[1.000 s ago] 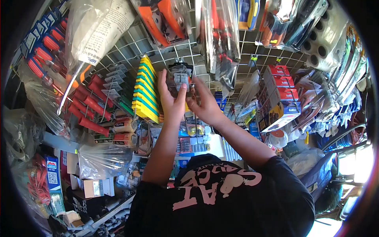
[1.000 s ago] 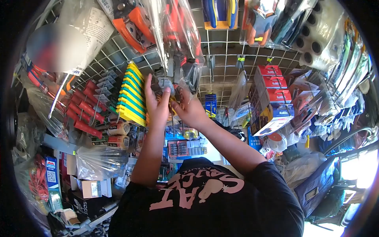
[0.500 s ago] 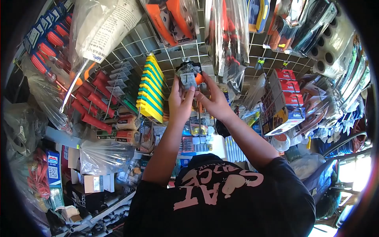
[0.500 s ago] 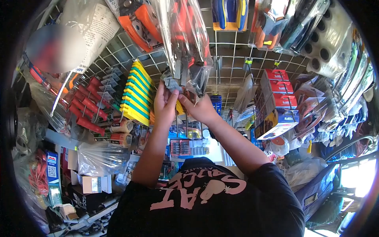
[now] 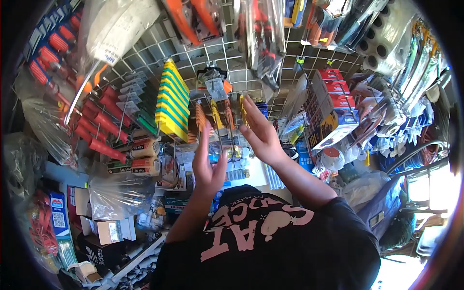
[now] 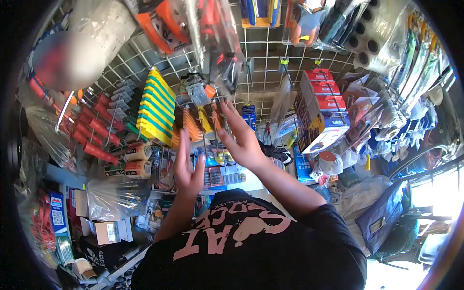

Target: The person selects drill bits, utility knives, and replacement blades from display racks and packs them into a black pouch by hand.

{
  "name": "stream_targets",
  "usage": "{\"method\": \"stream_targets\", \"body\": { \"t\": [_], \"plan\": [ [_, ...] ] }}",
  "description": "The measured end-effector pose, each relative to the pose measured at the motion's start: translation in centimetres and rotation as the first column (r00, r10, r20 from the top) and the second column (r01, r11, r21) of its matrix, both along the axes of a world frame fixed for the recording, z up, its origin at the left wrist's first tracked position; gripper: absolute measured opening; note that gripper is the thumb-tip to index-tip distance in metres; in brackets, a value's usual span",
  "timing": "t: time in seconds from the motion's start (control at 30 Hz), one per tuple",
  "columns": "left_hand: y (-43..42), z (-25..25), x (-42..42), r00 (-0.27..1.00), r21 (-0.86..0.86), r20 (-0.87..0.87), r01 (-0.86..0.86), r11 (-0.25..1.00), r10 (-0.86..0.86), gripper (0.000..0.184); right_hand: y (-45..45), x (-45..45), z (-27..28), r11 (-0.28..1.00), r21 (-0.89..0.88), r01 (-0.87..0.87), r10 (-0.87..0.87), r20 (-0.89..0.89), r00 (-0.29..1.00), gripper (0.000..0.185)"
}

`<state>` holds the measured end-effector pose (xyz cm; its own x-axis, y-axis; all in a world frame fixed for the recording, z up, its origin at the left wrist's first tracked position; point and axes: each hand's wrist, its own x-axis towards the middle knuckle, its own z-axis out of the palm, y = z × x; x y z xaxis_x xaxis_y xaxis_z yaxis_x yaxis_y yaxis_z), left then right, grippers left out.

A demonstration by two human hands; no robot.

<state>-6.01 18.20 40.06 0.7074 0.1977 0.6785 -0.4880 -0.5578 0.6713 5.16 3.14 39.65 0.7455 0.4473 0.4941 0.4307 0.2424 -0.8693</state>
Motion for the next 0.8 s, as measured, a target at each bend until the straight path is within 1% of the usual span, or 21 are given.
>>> {"method": "stream_targets", "body": {
  "t": [0.03,0.07,0.1,0.17,0.2,0.23,0.3,0.37,0.4,0.43,0.47,0.5,0.53,0.57,0.6,0.63,0.67,0.7,0.73,0.77,0.8],
  "plan": [
    [-0.3,-0.7,-2.4,0.999,-0.061,0.015,0.039,0.997,-0.038,0.057,-0.8,-1.4,-0.4,0.998,-0.025,0.063,-0.061,0.072,0.996,0.053],
    [0.1,-2.7,-5.0,0.995,-0.074,-0.067,0.071,0.995,-0.076,0.043,-1.6,-2.9,-0.8,1.0,0.019,-0.022,0.022,-0.024,0.999,0.051],
    [1.0,-5.1,-7.0,0.983,-0.094,-0.151,0.094,0.991,-0.108,0.03,-2.3,-4.1,-2.2,0.991,0.102,-0.086,0.101,-0.152,0.983,0.045],
    [2.7,-8.3,-10.8,0.919,-0.117,-0.382,0.052,0.992,-0.094,0.017,-3.7,-5.6,-5.6,0.992,0.065,-0.112,0.124,-0.216,0.968,0.035],
    [3.3,-10.1,-13.5,0.863,-0.132,-0.499,0.014,0.991,-0.079,0.013,-4.4,-6.8,-7.0,0.994,0.066,-0.087,0.103,-0.29,0.952,0.03],
    [4.2,-11.9,-15.5,0.845,-0.06,-0.534,-0.045,0.997,0.006,0.014,-4.9,-8.3,-8.3,0.996,0.062,-0.065,0.083,-0.367,0.926,0.025],
    [6.0,-15.7,-20.5,0.802,-0.1,-0.589,-0.191,0.976,0.097,0.016,-5.4,-11.8,-10.0,0.996,0.042,0.078,-0.056,-0.377,0.925,0.017],
    [8.1,-19.1,-25.3,0.734,-0.092,-0.628,-0.399,0.912,0.258,0.017,-6.2,-14.6,-11.5,0.997,-0.064,0.05,-0.073,-0.443,0.893,0.016],
    [9.0,-21.0,-27.8,0.69,-0.085,-0.65,-0.483,0.872,0.318,0.018,-6.0,-16.1,-12.3,0.996,-0.069,0.056,-0.082,-0.48,0.873,0.016],
    [10.0,-23.2,-30.2,0.6,-0.019,-0.681,-0.588,0.809,0.42,0.02,-5.8,-17.4,-12.9,0.994,-0.109,0.031,-0.084,-0.528,0.845,0.017],
    [11.2,-25.3,-32.5,0.502,0.051,-0.7,-0.675,0.736,0.508,0.022,-5.7,-18.7,-13.9,0.986,-0.167,-0.02,-0.071,-0.521,0.85,0.017],
    [12.4,-26.9,-34.8,0.456,0.043,-0.723,-0.72,0.693,0.519,0.025,-5.6,-19.6,-14.9,0.973,-0.223,-0.066,-0.058,-0.508,0.859,0.018],
    [13.7,-28.7,-36.9,0.414,0.033,-0.743,-0.762,0.647,0.526,0.028,-5.7,-20.4,-16.0,0.939,-0.313,-0.143,-0.05,-0.536,0.843,0.019],
    [15.4,-32.2,-39.4,0.299,0.098,-0.805,-0.785,0.612,0.513,0.031,-5.7,-21.2,-17.5,0.926,-0.321,-0.2,-0.02,-0.57,0.821,0.02],
    [16.6,-35.5,-41.6,0.18,0.165,-0.853,-0.797,0.581,0.49,0.036,-5.9,-21.9,-18.7,0.895,-0.384,-0.227,-0.049,-0.59,0.806,0.02],
    [17.2,-37.3,-43.4,0.133,0.211,-0.868,-0.773,0.598,0.478,0.04,-6.2,-22.6,-20.0,0.86,-0.443,-0.252,-0.08,-0.606,0.791,0.021],
    [17.8,-38.7,-44.9,0.088,0.256,-0.879,-0.743,0.618,0.469,0.046,-7.0,-23.2,-21.7,0.851,-0.459,-0.255,-0.082,-0.595,0.8,0.022],
    [18.0,-39.6,-45.6,0.045,0.3,-0.885,-0.706,0.642,0.463,0.051,-8.0,-23.7,-22.8,0.787,-0.556,-0.267,-0.109,-0.552,0.827,0.023],
    [17.9,-39.6,-45.8,-0.007,0.288,-0.916,-0.708,0.645,0.401,0.068,-9.3,-24.0,-23.7,0.713,-0.646,-0.272,-0.133,-0.506,0.852,0.024],
    [17.7,-39.8,-45.7,0.035,0.252,-0.924,-0.694,0.674,0.382,0.071,-10.8,-24.4,-24.5,0.628,-0.73,-0.272,-0.152,-0.457,0.877,0.025],
    [18.0,-40.6,-45.7,0.078,0.216,-0.929,-0.679,0.702,0.361,0.073,-12.3,-24.8,-25.2,0.568,-0.784,-0.25,-0.172,-0.411,0.895,0.028]
  ]
}}
